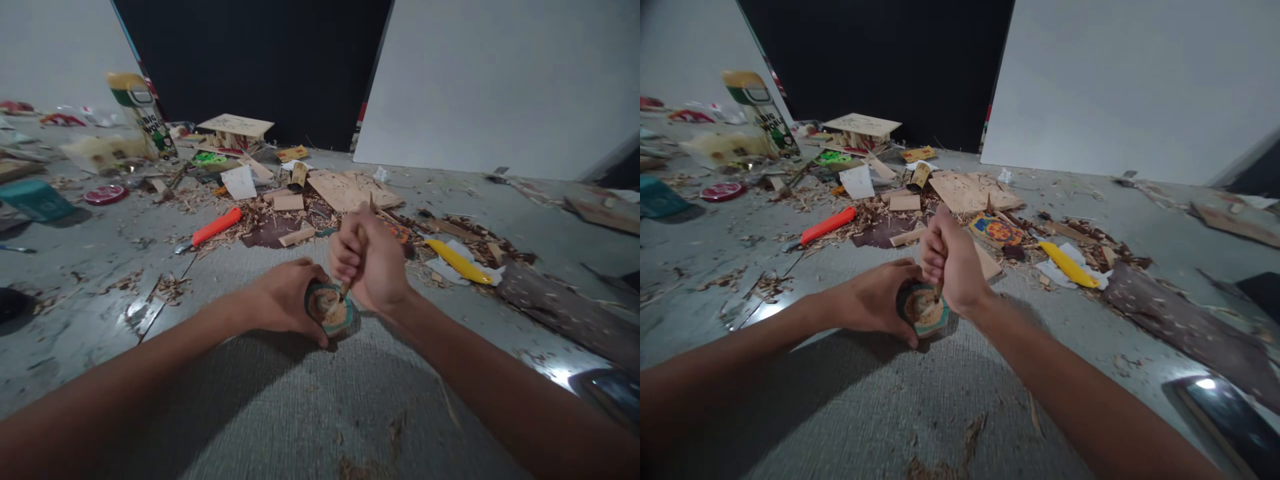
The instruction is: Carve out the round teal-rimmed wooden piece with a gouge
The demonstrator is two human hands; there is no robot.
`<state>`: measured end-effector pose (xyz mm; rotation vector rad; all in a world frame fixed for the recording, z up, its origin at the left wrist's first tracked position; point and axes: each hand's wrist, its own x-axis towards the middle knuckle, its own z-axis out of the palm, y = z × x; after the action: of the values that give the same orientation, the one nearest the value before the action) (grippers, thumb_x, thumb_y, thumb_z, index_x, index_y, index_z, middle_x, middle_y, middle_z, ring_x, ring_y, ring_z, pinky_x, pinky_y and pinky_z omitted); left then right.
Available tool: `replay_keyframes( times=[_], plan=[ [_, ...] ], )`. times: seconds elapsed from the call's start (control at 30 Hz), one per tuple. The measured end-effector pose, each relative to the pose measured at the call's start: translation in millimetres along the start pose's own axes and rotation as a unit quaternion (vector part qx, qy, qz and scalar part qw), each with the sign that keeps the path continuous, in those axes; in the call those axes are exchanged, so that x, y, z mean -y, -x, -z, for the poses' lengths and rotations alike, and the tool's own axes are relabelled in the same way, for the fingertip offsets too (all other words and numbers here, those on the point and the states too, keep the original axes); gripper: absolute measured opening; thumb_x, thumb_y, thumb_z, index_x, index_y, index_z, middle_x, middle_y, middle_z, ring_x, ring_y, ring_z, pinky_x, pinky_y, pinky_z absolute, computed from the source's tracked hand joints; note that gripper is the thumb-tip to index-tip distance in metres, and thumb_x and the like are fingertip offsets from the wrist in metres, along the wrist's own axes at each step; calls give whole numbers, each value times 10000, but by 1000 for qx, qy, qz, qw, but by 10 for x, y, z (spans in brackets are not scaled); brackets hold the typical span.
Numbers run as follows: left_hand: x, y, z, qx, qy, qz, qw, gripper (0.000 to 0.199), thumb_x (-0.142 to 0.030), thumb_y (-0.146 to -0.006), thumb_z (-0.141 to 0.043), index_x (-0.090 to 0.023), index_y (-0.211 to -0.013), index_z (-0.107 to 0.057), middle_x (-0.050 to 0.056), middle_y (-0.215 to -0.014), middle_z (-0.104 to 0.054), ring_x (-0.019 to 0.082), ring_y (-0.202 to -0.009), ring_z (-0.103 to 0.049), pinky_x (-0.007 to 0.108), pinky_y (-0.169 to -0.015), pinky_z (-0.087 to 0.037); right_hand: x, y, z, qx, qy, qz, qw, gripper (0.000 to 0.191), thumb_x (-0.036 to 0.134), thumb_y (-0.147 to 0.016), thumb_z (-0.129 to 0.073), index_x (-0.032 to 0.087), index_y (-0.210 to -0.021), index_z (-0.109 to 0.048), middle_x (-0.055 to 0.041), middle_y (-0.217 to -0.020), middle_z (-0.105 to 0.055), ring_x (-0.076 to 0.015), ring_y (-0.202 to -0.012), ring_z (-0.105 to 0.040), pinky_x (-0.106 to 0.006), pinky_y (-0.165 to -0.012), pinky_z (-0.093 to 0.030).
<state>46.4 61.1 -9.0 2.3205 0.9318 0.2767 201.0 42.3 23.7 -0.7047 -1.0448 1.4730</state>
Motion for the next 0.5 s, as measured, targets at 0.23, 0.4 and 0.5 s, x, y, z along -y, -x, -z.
replay_keyframes(
  times=[0.23, 0.4, 0.5],
  plan=[
    [-25, 5, -37, 11, -13, -22, 1000, 889, -696, -463, -828, -170, -1156, -648, 102, -1075, -633, 289, -932, -626, 420, -840, -500, -87, 8, 30, -51, -25, 68, 996, 457, 369, -854, -548, 228, -485, -317, 92, -410, -222, -67, -349, -152, -215, -340, -155],
    [-26, -2, -49, 9, -3, -21, 1000, 870, -665, -452, -850, -191, -1154, -652, 102, -1091, -639, 307, -975, -625, 449, -885, -494, -176, 23, 32, -72, -17, 90, 993, 463, 379, -846, -584, 224, -485, -337, 93, -406, -264, -62, -348, -198, -212, -346, -186],
    [-34, -5, -52, 3, 19, -27, 999, 857, -626, -463, -867, -201, -1169, -633, 103, -1126, -642, 315, -1023, -615, 464, -919, -487, -174, 32, 40, -19, 21, 66, 997, 497, 505, -864, -611, 218, -510, -411, 82, -417, -342, -67, -364, -300, -214, -382, -265]
  ],
)
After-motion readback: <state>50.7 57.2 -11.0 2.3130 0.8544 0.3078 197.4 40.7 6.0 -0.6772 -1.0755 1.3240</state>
